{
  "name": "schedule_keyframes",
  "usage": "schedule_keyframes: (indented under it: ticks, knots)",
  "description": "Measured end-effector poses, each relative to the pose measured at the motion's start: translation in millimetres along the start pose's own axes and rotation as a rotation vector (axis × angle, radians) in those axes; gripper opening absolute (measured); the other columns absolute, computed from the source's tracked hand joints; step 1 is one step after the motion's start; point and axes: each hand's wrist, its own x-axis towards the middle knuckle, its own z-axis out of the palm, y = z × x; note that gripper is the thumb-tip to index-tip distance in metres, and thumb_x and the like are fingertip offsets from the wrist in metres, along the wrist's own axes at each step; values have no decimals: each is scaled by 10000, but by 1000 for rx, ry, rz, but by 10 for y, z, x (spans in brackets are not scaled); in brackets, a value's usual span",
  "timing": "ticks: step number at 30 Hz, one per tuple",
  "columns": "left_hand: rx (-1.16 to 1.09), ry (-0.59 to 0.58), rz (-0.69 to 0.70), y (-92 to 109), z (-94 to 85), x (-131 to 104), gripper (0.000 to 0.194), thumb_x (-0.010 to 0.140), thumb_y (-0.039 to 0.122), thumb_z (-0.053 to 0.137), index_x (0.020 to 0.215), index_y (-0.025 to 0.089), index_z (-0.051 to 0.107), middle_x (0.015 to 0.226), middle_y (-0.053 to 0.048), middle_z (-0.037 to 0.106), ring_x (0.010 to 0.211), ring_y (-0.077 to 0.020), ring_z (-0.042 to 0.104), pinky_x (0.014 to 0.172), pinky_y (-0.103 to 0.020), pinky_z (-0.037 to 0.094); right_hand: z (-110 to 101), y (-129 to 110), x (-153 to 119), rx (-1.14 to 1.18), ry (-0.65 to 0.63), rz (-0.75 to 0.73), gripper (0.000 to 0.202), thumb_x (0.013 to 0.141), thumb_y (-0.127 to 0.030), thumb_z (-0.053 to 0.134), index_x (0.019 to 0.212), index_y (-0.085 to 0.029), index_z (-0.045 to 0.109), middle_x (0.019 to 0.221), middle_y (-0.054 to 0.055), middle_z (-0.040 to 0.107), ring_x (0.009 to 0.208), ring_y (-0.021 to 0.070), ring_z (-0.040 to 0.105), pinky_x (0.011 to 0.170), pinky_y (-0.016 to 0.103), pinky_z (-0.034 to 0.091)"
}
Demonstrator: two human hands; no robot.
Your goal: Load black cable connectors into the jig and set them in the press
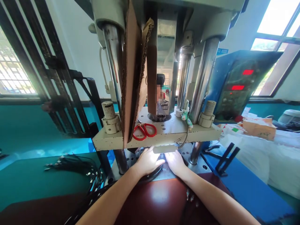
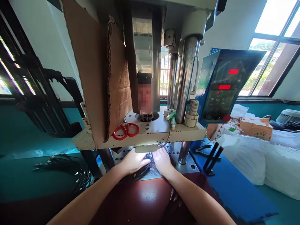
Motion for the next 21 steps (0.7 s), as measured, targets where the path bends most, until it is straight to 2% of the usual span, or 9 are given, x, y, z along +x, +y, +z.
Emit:
schedule_keyframes:
  ticks: [3, 6, 10, 15, 18, 21]
  knots:
    - [-21, 83, 118, -55, 114, 166, 491, 848, 475, 397, 1282, 246, 414, 1253, -47, 505, 1066, -233, 496, 969, -375, 349, -38, 47, -4, 11, 7, -21, 198, 866, -151, 459, 964, -101, 624, 908, 129, 651, 912, 247, 572, 831, 353, 432]
    - [-30, 47, 139, -171, 169, 200, 462, 838, 452, 432, 1254, 251, 451, 1294, -37, 479, 1103, -222, 482, 980, -366, 350, -58, 125, -9, 27, 7, -70, 197, 869, -144, 457, 965, -114, 626, 952, 118, 650, 970, 232, 558, 861, 336, 429]
    - [-30, -2, 151, -306, 129, 98, 415, 838, 367, 458, 1229, 229, 478, 1267, -51, 504, 1138, -211, 466, 975, -345, 359, -53, 216, -32, 47, -5, -112, 207, 872, -134, 448, 983, -116, 621, 1025, 110, 636, 1036, 222, 533, 913, 331, 412]
    - [-3, -31, 132, -300, 174, -41, 474, 805, 353, 511, 1250, 205, 443, 1327, -69, 440, 1252, -227, 337, 1035, -378, 271, -32, 187, -47, 58, -31, -117, 270, 881, -134, 420, 1111, -102, 559, 1129, 128, 587, 1122, 237, 474, 971, 373, 374]
    - [-3, -20, 112, -281, 240, -72, 466, 820, 341, 489, 1261, 206, 421, 1329, -64, 440, 1258, -220, 324, 1043, -391, 244, -36, 134, -46, 57, -52, -82, 250, 879, -122, 407, 1059, -88, 578, 1052, 140, 614, 1041, 241, 528, 925, 377, 416]
    - [32, -9, 96, -301, 278, -78, 404, 832, 367, 473, 1196, 192, 483, 1293, -75, 478, 1236, -218, 354, 1041, -392, 234, -55, 137, -45, 64, -70, -71, 243, 876, -106, 392, 1010, -98, 595, 1009, 133, 630, 969, 230, 563, 874, 361, 452]
